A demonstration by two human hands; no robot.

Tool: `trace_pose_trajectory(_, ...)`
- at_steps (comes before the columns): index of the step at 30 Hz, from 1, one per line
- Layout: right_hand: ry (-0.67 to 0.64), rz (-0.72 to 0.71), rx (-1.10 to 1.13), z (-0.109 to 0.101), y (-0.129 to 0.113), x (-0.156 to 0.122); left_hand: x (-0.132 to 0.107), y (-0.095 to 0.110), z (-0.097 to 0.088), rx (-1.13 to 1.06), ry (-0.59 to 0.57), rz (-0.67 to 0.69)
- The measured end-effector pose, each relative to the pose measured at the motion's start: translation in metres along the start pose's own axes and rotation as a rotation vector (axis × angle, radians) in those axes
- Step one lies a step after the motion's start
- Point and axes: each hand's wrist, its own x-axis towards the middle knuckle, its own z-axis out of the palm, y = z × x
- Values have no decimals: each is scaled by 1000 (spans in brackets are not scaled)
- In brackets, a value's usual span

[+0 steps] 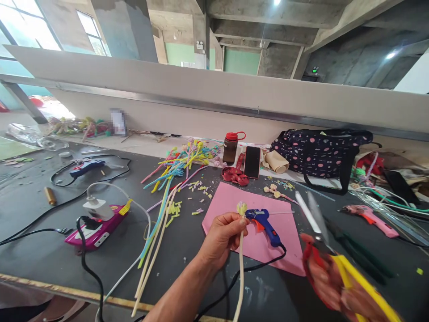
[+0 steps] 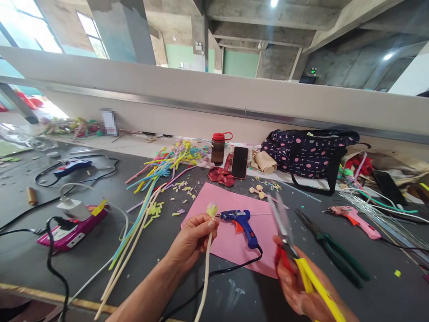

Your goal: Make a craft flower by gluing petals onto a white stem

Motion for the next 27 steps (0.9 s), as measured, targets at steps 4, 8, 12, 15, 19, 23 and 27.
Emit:
trace_pose_trajectory(4,-129,-155,-2,47,-9,27,-1,-1,1,71,1,29)
trace_pose_trajectory(8,-67,-381,-101,96,-32,46,-1,-2,0,97,-38,48)
trace_pose_trajectory(12,88,-518,-295,116,-35,56,-1,-1,0,93,-36,68)
trace_pose_trajectory(15,159,-571,-490,112,-22,54,-2,0,0,64,-14,76)
trace_pose_trajectory(19,118,-552,-781,106,-9,48,-3,2,0,28,-8,73)
trace_pose_trajectory(23,85,-568,-973,108,-9,49,-3,4,1,-7,-16,68)
trace_pose_trajectory(27,111,-618,-1052,110,-9,52,-2,3,1,-18,-45,62)
